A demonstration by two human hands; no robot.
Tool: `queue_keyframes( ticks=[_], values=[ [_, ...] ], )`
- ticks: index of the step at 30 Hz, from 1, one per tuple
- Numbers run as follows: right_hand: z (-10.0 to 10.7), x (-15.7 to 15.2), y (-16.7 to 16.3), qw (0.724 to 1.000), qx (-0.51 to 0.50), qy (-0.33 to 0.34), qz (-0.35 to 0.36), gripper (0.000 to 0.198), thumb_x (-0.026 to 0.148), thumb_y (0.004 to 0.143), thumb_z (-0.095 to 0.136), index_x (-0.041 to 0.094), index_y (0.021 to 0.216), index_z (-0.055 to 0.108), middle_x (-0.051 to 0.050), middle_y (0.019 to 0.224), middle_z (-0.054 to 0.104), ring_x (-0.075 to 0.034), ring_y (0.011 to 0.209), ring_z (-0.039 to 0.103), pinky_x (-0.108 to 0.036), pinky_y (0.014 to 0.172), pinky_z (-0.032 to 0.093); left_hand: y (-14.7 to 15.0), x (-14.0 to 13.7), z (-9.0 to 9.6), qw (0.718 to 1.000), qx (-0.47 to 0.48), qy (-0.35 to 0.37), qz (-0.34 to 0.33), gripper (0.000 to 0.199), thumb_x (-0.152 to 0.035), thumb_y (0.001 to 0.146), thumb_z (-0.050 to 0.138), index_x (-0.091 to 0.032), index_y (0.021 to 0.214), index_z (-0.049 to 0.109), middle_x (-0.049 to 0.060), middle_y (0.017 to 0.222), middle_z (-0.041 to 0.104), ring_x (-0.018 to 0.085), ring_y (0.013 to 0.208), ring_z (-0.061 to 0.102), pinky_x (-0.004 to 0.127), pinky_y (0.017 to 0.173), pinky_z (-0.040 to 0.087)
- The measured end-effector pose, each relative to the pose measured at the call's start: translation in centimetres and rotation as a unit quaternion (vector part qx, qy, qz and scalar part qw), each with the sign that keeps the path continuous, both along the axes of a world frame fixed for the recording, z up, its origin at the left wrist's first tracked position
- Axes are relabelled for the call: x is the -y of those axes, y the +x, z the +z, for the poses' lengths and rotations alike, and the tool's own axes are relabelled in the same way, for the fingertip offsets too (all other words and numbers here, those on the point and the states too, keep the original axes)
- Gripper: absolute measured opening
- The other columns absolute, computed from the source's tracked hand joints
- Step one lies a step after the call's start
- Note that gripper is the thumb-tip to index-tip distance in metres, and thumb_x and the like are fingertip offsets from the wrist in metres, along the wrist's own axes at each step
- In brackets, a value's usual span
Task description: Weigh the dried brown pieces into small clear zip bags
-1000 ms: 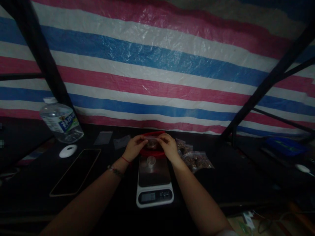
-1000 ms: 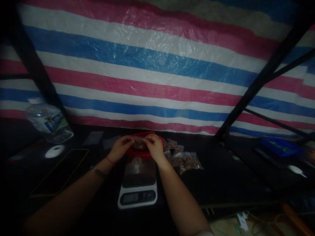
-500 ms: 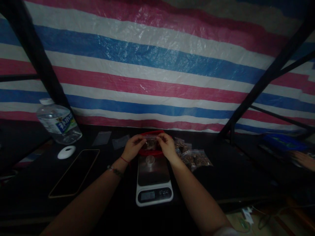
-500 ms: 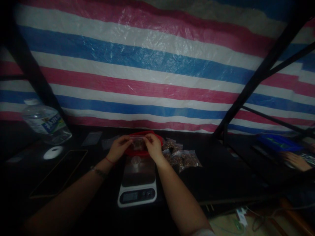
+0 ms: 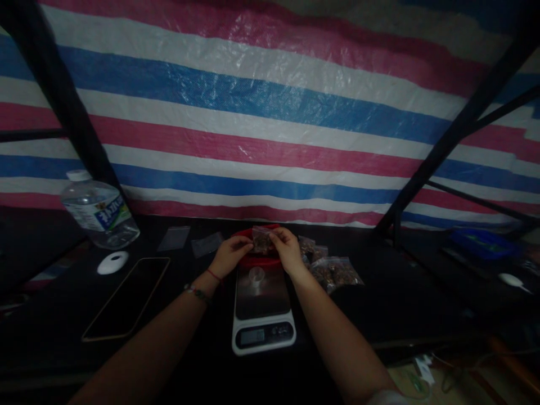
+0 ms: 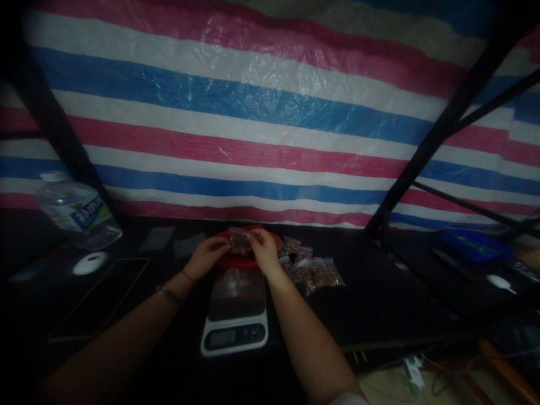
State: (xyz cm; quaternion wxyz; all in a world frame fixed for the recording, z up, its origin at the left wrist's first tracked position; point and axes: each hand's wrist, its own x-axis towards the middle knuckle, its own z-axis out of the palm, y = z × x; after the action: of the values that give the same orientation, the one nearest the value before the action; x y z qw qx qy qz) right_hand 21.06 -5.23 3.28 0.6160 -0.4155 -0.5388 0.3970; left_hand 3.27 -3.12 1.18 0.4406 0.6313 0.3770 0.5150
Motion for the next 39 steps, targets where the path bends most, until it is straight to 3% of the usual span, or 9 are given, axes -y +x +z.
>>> queue_keyframes(
  ticks=[7, 14, 17, 23, 29, 39],
  values=[
    [-0.3, -0.5, 0.7, 0.998, -0.045, 0.012, -0.052, 0.022, 0.040, 0.074, 0.064, 0.020, 0.083, 0.060, 0.002, 0.069, 0.061, -0.012, 0.054, 0.055, -0.024, 0.051, 0.049, -0.3, -0.2, -0.4, 0.997, 0.067, -0.021, 0.015, 0.029, -0.044, 0.070, 0.070, -0.016, 0.075, 0.064, 0.004, 0.081, 0.066, 0.018, 0.077, 0.061, 0.034, 0.078, 0.049],
    [0.2, 0.2, 0.2, 0.995, 0.071, 0.066, -0.011, 0.014, 0.032, 0.073, 0.066, 0.019, 0.076, 0.066, -0.002, 0.075, 0.068, -0.017, 0.071, 0.063, -0.029, 0.069, 0.052, 0.3, 0.5, 0.3, 0.998, 0.065, 0.026, 0.006, 0.036, -0.039, 0.067, 0.073, -0.018, 0.094, 0.063, 0.006, 0.097, 0.066, 0.021, 0.092, 0.061, 0.039, 0.090, 0.046],
    [0.4, 0.3, -0.2, 0.995, 0.081, 0.061, 0.001, 0.014, 0.032, 0.071, 0.067, 0.019, 0.076, 0.068, -0.003, 0.078, 0.069, -0.018, 0.074, 0.065, -0.031, 0.072, 0.052, 0.3, 0.7, 0.7, 0.999, 0.036, 0.039, 0.010, 0.030, -0.042, 0.071, 0.070, -0.017, 0.087, 0.067, 0.008, 0.093, 0.068, 0.022, 0.090, 0.062, 0.039, 0.088, 0.047],
    [0.3, 0.2, -0.2, 0.999, 0.035, 0.031, 0.013, 0.017, 0.034, 0.066, 0.071, 0.019, 0.072, 0.065, -0.002, 0.071, 0.067, -0.017, 0.065, 0.063, -0.028, 0.063, 0.052, 0.1, 0.4, 0.4, 0.997, 0.042, 0.047, 0.040, 0.033, -0.046, 0.068, 0.071, -0.016, 0.082, 0.067, 0.006, 0.085, 0.069, 0.020, 0.082, 0.063, 0.036, 0.079, 0.051],
    [-0.3, 0.0, -0.1, 0.999, 0.003, -0.002, 0.045, 0.020, 0.036, 0.066, 0.071, 0.020, 0.074, 0.064, 0.000, 0.069, 0.066, -0.015, 0.059, 0.061, -0.027, 0.058, 0.051, 0.0, 0.3, 0.1, 0.997, 0.052, 0.049, 0.042, 0.034, -0.046, 0.067, 0.071, -0.016, 0.082, 0.065, 0.006, 0.086, 0.068, 0.019, 0.082, 0.062, 0.035, 0.081, 0.050],
    [0.7, 0.4, 0.2, 0.995, 0.094, 0.033, 0.019, 0.013, 0.031, 0.070, 0.067, 0.019, 0.072, 0.066, -0.002, 0.069, 0.067, -0.015, 0.063, 0.061, -0.026, 0.059, 0.048, 0.0, 0.5, 0.4, 0.996, 0.058, 0.057, 0.041, 0.030, -0.043, 0.070, 0.070, -0.016, 0.080, 0.064, 0.004, 0.082, 0.067, 0.017, 0.078, 0.061, 0.032, 0.076, 0.051]
  ],
)
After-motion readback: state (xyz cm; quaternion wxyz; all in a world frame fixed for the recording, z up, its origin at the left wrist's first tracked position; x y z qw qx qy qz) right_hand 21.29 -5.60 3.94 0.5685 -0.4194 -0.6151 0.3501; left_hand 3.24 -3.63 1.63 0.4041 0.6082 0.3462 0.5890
